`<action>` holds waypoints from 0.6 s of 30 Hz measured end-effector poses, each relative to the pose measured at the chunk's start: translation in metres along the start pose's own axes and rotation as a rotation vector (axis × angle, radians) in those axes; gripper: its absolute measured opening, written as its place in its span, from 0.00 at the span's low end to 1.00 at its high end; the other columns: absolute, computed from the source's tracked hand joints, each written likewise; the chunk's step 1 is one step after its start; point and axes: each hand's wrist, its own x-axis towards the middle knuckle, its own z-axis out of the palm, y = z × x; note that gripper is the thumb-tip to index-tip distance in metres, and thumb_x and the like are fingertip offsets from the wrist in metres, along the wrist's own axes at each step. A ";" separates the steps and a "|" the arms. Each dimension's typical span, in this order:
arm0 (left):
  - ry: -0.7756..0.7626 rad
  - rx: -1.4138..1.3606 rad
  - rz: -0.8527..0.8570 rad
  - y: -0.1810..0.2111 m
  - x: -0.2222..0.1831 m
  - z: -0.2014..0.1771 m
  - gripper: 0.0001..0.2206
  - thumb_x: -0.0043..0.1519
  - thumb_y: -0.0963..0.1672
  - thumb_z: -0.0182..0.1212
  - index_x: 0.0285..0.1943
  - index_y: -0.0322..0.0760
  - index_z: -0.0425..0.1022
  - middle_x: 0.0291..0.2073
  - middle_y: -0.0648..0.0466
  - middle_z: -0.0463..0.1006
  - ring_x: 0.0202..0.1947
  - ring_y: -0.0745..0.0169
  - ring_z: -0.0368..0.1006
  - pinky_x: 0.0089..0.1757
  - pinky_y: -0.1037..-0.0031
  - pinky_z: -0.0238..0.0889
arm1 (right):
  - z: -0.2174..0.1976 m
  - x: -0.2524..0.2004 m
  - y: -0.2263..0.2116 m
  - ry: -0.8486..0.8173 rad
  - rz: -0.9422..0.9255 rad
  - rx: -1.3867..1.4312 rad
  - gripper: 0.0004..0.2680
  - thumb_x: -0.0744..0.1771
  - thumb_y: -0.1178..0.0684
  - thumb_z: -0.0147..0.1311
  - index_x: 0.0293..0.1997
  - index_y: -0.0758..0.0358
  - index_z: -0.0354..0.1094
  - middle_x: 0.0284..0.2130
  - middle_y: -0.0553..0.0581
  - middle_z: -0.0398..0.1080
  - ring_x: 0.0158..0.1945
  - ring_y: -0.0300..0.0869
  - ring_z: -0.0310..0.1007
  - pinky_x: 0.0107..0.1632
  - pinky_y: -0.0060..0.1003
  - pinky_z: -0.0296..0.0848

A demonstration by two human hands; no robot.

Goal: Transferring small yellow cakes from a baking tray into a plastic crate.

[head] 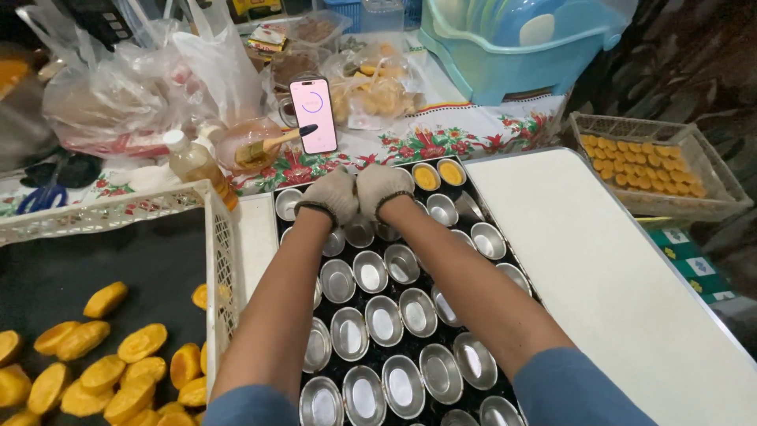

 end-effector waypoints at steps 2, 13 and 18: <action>-0.028 0.085 0.051 0.006 -0.003 -0.005 0.21 0.63 0.45 0.46 0.58 0.29 0.77 0.53 0.38 0.79 0.60 0.43 0.74 0.60 0.58 0.68 | -0.001 -0.001 0.000 0.010 0.000 -0.043 0.20 0.68 0.48 0.33 0.67 0.56 0.63 0.63 0.46 0.67 0.68 0.44 0.65 0.63 0.50 0.67; -0.059 -0.050 -0.134 0.018 -0.043 -0.043 0.26 0.57 0.54 0.54 0.64 0.48 0.75 0.63 0.50 0.74 0.64 0.48 0.70 0.61 0.59 0.67 | 0.024 0.045 0.058 0.282 -0.037 0.069 0.16 0.64 0.41 0.49 0.52 0.51 0.74 0.48 0.51 0.77 0.57 0.47 0.76 0.55 0.51 0.75; 0.060 -0.109 -0.124 0.021 -0.045 -0.042 0.26 0.58 0.54 0.56 0.64 0.45 0.71 0.55 0.47 0.79 0.61 0.47 0.73 0.58 0.56 0.69 | 0.007 -0.005 0.056 0.280 0.017 0.060 0.15 0.66 0.47 0.45 0.53 0.57 0.75 0.50 0.54 0.78 0.57 0.47 0.76 0.57 0.47 0.75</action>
